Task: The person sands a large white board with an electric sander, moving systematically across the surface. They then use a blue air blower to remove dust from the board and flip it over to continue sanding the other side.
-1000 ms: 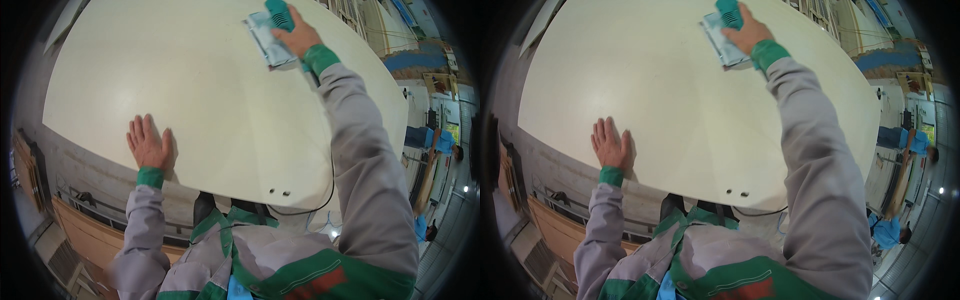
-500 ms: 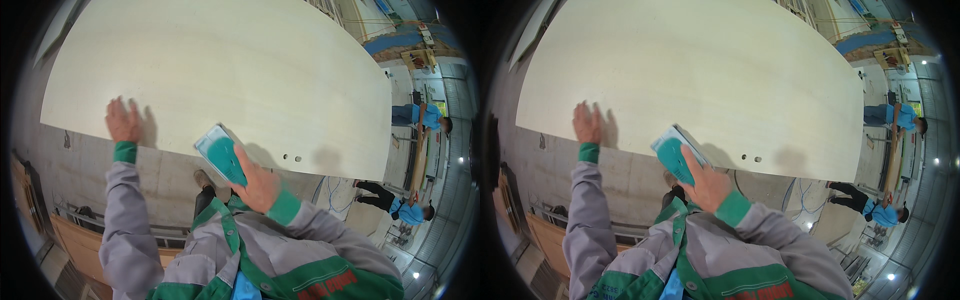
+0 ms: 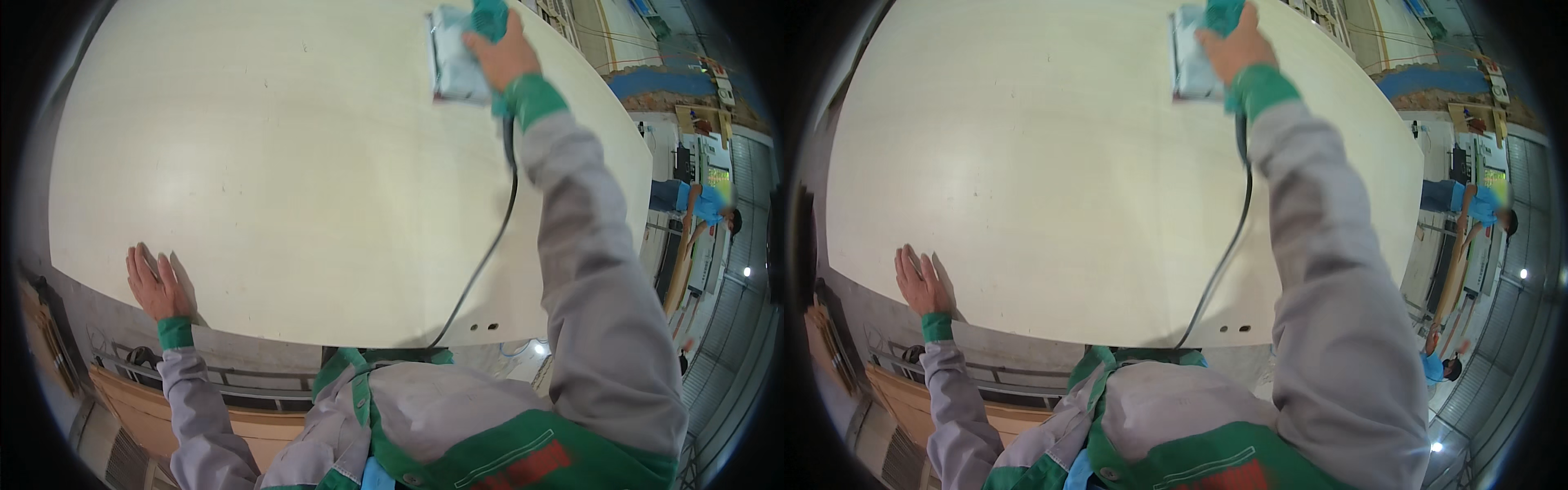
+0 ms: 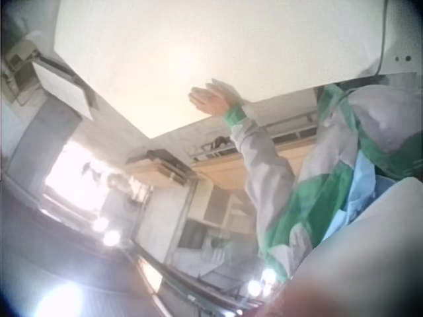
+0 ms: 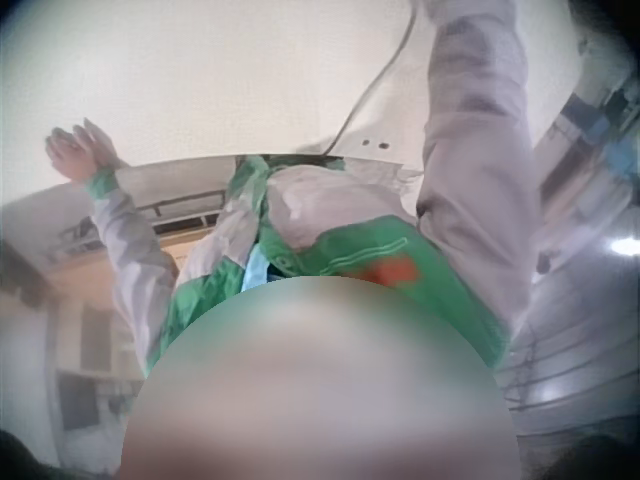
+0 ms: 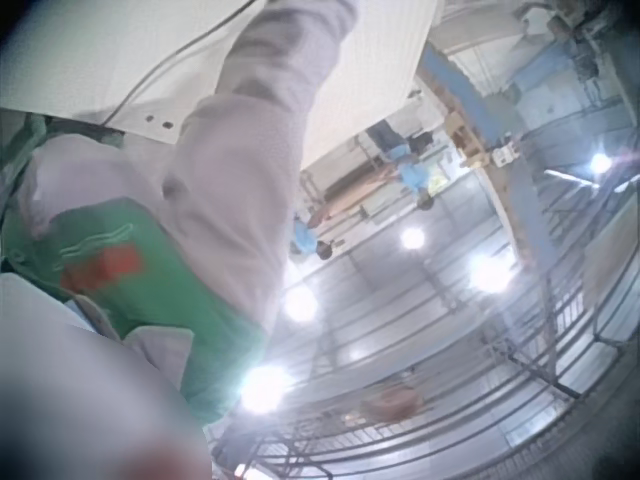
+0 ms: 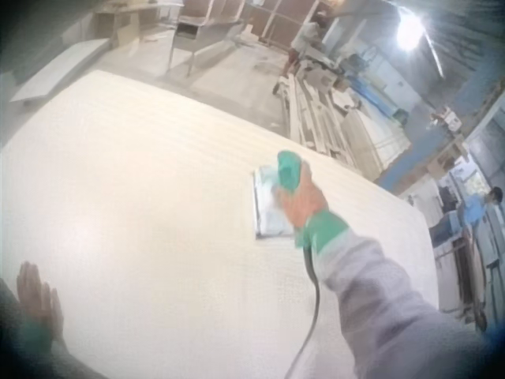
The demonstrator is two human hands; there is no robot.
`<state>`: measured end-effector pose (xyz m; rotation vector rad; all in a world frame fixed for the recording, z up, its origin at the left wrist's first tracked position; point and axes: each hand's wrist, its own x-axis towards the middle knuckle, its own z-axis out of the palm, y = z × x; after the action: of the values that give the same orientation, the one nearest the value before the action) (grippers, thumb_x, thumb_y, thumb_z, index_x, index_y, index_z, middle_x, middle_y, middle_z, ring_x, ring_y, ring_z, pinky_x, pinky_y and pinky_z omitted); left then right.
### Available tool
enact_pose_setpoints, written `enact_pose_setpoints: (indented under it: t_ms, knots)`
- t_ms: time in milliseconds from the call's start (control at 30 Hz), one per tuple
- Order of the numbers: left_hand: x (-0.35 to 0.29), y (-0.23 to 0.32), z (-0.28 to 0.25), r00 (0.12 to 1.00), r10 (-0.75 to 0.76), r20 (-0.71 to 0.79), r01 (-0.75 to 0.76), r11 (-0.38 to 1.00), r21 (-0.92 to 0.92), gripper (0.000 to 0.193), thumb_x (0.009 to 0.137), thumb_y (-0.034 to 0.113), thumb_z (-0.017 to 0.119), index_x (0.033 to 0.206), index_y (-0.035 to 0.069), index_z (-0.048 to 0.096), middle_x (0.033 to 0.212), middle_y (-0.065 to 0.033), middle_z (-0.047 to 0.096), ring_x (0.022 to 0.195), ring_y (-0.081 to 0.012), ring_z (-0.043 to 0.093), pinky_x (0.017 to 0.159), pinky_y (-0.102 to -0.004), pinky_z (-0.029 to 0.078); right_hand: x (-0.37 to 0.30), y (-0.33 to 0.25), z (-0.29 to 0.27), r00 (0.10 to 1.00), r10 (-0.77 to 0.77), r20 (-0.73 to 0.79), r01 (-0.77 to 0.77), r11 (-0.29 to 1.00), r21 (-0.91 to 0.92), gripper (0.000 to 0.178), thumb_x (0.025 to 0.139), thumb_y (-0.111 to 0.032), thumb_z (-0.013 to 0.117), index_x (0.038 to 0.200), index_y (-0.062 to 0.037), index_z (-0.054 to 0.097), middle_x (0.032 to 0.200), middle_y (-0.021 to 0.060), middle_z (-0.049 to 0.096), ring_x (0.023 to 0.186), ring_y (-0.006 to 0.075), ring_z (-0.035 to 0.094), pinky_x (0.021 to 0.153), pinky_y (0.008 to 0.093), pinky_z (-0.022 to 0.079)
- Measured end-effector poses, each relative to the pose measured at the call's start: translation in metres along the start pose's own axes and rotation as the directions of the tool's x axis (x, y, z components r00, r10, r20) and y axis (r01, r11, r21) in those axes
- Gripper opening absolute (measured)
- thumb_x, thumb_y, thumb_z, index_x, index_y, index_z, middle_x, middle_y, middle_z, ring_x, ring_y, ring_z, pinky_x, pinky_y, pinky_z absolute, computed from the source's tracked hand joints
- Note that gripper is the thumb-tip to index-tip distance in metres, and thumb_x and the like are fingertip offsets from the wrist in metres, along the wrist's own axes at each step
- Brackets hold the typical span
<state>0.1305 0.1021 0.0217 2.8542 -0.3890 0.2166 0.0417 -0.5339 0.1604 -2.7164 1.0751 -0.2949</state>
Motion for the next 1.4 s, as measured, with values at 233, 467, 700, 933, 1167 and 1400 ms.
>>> enact_pose_setpoints:
  t_ms: [233,467,700,933,1167,1400]
  knots:
    - [0.0,0.012,-0.011,1.0,-0.026,-0.014,0.024,0.996,-0.089,0.052,0.106,0.028,0.054,0.152,0.004,0.05,0.16,-0.0199,0.045,0.15,-0.038,0.039,0.123,-0.051,0.029,0.211,0.038,0.018,0.987,0.158,-0.035,-0.161,0.976,-0.147,0.094,0.09,-0.052,0.071,0.159,0.0009,0.035,0.149,0.0319,0.054,0.141,0.0426,0.051,0.118,0.0437,0.04]
    - [-0.001,0.014,-0.014,1.0,0.001,0.017,0.0,0.998,-0.055,0.053,0.106,0.03,0.053,0.153,0.005,0.049,0.162,-0.0196,0.042,0.152,-0.038,0.035,0.126,-0.051,0.024,0.2,0.041,0.009,0.983,0.182,-0.01,-0.181,0.983,0.023,0.091,0.089,-0.049,0.074,0.157,0.0008,0.039,0.144,0.0284,0.06,0.133,0.0403,0.059,0.112,0.0437,0.045]
    - [0.0,0.0,-0.002,0.999,-0.01,0.042,0.012,0.999,-0.05,0.062,0.107,0.046,0.048,0.156,0.009,0.046,0.165,-0.0166,0.038,0.157,-0.0329,0.029,0.128,-0.0531,0.015,0.052,0.001,0.0,0.999,0.047,-0.026,-0.048,0.998,-0.031,0.091,0.089,-0.045,0.077,0.158,-0.0046,0.036,0.134,0.0297,0.065,0.119,0.0451,0.066,0.105,0.0466,0.051]
    - [0.002,0.004,0.006,0.999,-0.026,0.026,0.027,0.999,-0.026,0.069,0.103,0.06,0.046,0.156,0.016,0.048,0.167,-0.0124,0.038,0.157,-0.0303,0.028,0.128,-0.0522,0.016,-0.182,-0.053,-0.022,0.988,0.135,0.078,-0.145,0.979,0.144,0.094,0.089,-0.038,0.076,0.162,-0.0086,0.025,0.134,0.0317,0.064,0.124,0.0479,0.062,0.106,0.0486,0.049]
    - [-0.001,0.005,0.002,0.999,0.005,0.051,-0.001,0.997,-0.073,0.071,0.102,0.063,0.046,0.156,0.017,0.047,0.167,-0.0118,0.037,0.157,-0.0326,0.026,0.128,-0.0545,0.013,-0.431,-0.119,-0.04,0.973,0.12,0.195,-0.184,0.916,0.356,0.099,0.092,-0.03,0.077,0.166,-0.0038,0.017,0.138,0.0323,0.061,0.12,0.0487,0.065,0.098,0.0486,0.055]
    - [-0.005,-0.002,0.001,0.997,-0.004,0.078,0.017,0.985,-0.17,0.068,0.104,0.056,0.047,0.155,0.012,0.047,0.166,-0.0146,0.039,0.157,-0.0333,0.026,0.128,-0.0545,0.012,-0.506,-0.146,-0.041,0.96,0.249,0.132,-0.279,0.899,0.338,0.098,0.092,-0.021,0.077,0.165,0.0009,0.015,0.148,0.0314,0.054,0.121,0.0451,0.067,0.092,0.0456,0.058]
